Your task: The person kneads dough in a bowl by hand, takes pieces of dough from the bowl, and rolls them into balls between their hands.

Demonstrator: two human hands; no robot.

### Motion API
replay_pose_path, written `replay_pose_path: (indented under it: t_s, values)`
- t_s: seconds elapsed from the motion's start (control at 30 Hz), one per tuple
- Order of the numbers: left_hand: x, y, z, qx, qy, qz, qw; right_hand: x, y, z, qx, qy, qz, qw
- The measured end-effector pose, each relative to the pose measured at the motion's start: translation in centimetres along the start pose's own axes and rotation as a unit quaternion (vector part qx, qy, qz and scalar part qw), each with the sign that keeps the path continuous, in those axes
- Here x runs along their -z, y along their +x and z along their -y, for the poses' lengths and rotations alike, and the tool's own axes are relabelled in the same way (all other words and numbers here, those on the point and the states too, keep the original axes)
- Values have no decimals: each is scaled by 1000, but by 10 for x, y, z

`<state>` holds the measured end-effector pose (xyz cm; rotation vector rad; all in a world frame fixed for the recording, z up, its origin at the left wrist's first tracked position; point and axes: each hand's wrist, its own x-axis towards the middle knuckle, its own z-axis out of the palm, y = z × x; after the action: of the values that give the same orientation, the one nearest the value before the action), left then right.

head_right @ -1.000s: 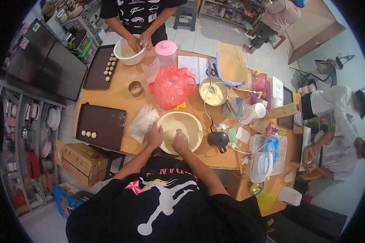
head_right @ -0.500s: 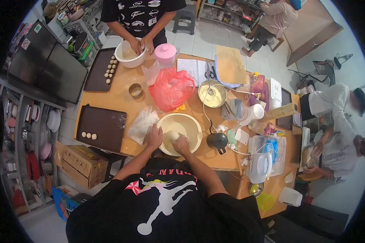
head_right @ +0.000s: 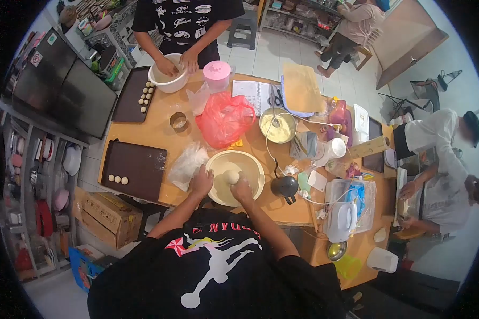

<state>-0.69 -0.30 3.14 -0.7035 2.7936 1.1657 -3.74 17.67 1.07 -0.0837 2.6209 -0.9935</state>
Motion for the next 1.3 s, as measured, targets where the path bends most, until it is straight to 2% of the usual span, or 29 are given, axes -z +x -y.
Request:
replay_pose_path:
  t_s: [0.13,0.23,0.33,0.43,0.53,0.63,0.7,0.77,0.8,0.87,0.97,1.03,1.13,1.3]
  values:
    - [6,-4,-4,3,1,0,1000,2,9,-2,73,-11,-34,997]
    - [-5,-4,11,2,-12,4,1000,10,8,3,55,17,6,998]
    - [-10,-3,17,10,-12,20,1000,20,6,10,99,-12,46,994]
    - [-10,-2,15,14,12,22,1000,20,4,17,106,-150,91,979]
    - [-10,-4,16,10,6,16,1000,53,-17,67,-13,-119,84,989]
    - [-17,-3,22,-3,-6,0,1000,43,-12,55,17,-37,7,999]
    - [-20,-1,24,-5,-20,-8,1000,-7,23,-17,100,-58,-18,993]
    - [-17,-1,20,3,-20,1,1000,-16,33,-36,124,100,2,987]
    - [-16,-2,19,6,-19,6,1000,-5,34,-24,104,265,34,958]
    - [-20,-1,23,-2,-21,-3,1000,15,27,-3,83,405,55,909]
    - [-16,0,21,-4,-12,-8,1000,27,18,12,79,289,13,954]
    - [-20,-3,20,-6,-5,-6,1000,20,12,13,59,122,-39,990]
    - [-19,0,26,-12,-2,-15,1000,10,8,10,29,-90,8,995]
    - [-17,-2,19,-1,-3,1,1000,19,6,28,120,-102,-21,987]
